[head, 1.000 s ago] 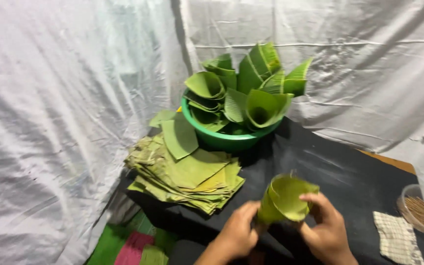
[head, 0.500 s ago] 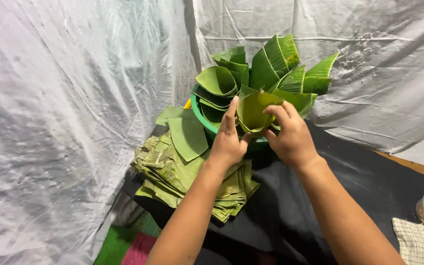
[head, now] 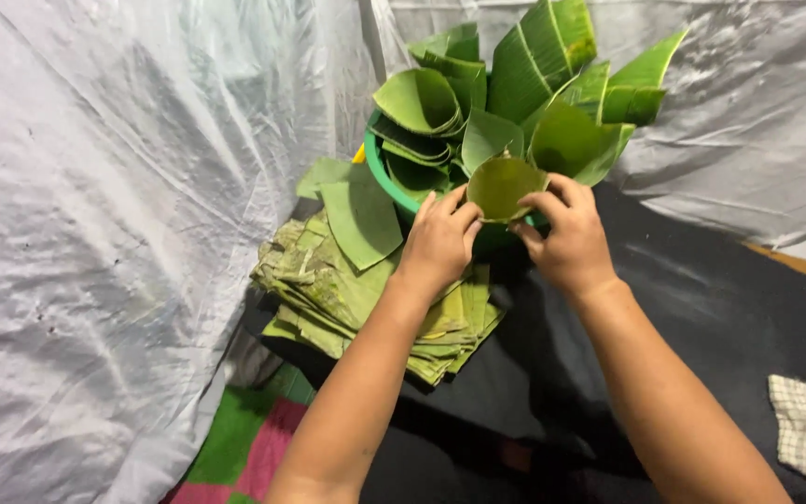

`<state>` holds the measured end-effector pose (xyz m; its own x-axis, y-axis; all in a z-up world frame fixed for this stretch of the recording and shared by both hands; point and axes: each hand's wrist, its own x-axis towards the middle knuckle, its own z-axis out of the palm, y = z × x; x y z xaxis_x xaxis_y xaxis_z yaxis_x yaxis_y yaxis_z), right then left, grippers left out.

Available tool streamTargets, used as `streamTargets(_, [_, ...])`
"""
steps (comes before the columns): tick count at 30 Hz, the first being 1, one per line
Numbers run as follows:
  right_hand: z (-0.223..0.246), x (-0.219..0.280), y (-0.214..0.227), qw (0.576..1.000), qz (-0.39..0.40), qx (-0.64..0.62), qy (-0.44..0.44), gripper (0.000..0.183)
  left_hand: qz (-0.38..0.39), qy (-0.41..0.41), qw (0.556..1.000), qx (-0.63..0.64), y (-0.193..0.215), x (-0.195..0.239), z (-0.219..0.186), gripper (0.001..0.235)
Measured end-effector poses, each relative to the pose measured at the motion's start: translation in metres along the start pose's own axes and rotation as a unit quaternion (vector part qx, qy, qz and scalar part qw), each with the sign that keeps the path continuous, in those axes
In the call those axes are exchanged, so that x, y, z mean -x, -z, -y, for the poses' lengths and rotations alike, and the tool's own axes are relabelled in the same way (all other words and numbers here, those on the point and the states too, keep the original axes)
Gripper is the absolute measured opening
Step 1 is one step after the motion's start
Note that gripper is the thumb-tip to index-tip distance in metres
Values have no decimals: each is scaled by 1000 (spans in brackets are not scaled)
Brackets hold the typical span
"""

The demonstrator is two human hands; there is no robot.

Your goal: Cleaning banana leaves with a cloth and folding them into cones secured with small sticks

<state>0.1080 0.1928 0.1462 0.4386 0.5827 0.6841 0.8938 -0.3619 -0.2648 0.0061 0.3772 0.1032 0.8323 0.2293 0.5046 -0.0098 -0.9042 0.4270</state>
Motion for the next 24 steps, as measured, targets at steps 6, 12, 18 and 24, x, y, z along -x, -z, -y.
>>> streamTargets(6, [22,4,11,999,-31,17,1,70,6,17,997,75,42,28,-4,54])
streamTargets(12, [37,52,-3,997,0,-47,-64,33,8,48,999,22,45,96,13,23])
streamTargets(18, [57,103,-40,940,238,-72,-235,14,183,104,977,-28,48,124,0,25])
streamTargets(24, [81,80,-24,881,323,-84,-335,33,221,106,970,-2,45,122,-16,34])
